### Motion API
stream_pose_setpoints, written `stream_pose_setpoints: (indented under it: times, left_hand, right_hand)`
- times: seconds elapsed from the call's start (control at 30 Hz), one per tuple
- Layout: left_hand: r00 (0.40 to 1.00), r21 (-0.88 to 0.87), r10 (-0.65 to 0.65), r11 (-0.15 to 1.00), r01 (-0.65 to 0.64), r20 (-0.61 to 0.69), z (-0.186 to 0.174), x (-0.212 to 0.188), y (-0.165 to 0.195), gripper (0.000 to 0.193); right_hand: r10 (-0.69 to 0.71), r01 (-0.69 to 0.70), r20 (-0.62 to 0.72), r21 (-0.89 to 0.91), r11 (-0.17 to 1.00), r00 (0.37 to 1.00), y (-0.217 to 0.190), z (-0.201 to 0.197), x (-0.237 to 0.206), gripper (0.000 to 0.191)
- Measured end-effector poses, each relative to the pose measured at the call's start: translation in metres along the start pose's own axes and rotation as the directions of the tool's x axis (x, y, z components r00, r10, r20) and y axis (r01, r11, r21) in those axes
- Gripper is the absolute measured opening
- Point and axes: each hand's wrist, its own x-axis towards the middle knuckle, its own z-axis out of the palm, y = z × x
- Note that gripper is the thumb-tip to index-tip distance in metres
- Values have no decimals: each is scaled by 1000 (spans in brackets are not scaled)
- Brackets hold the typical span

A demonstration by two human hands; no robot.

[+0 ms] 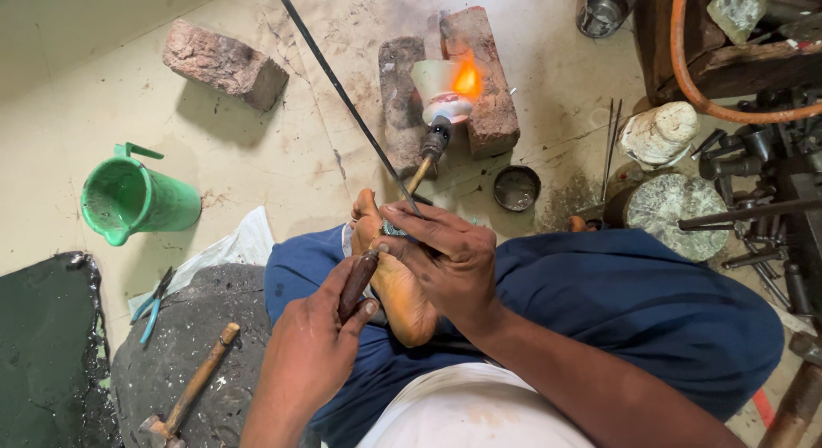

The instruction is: The person scrapes the rim of a white ceramic object with a metal tool, then applies a paste-like substance to the rim using a thin rod. They place the object on bricks and heat it with a blowtorch while manipulating the heated area with the rod.

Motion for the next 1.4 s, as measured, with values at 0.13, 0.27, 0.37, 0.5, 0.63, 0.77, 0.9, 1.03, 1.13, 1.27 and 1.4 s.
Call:
stream_pose_setpoints:
  times: [0.13, 0.27, 0.37, 0.5, 0.63, 0.77, 0.9, 1.03, 1.13, 1.27, 1.4]
  left_hand:
    - [1000, 4, -11, 1000, 10, 8, -2, 0, -2, 64]
    - [999, 27, -40, 999, 39, 37, -2, 2, -1, 65]
    - [999, -13, 34, 999, -34, 4, -1, 2, 0, 63]
    - [1000, 4, 15, 1000, -15, 25, -1, 4, 0, 64]
    - [999, 9, -11, 1000, 11, 37, -1, 5, 0, 64]
    - [1000, 12, -8, 1000, 8, 29, -1, 4, 2, 64]
    - [999, 9, -32, 999, 32, 42, -3, 3, 3, 64]
    - [998, 11, -39, 999, 38, 42, -4, 3, 5, 64]
    - [999, -5, -32, 999, 32, 32, -7, 2, 7, 63]
    - [992, -27, -104, 994, 106, 78, -15, 0, 6, 64]
    - [990, -31, -104, 994, 108, 97, -19, 2, 1, 63]
  right_hand:
    - [77, -78, -14, -64, 995, 997, -2, 2, -1, 44]
    - [-17, 18, 24, -20, 1000, 1000, -2, 0, 0, 41]
    - [-4, 4, 16, 15, 1000, 1000, -1, 0, 1, 37]
    - [-22, 23, 15, -20, 1000, 1000, 1, 0, 1, 37]
    - [-10, 10, 23, -3, 1000, 1000, 2, 0, 2, 37]
    - [-23, 24, 31, -37, 999, 999, 0, -1, 2, 38]
    - [-22, 22, 39, 2, 1000, 999, -1, -2, 3, 37]
    - [19, -21, 32, 42, 999, 999, 1, -4, 2, 47]
    - [136, -135, -2, -105, 985, 991, 6, -21, 0, 53]
    - [-176, 157, -3, -432, 888, 984, 23, -85, 14, 36]
    - [-248, 224, 59, -658, 719, 967, 40, -182, 38, 26]
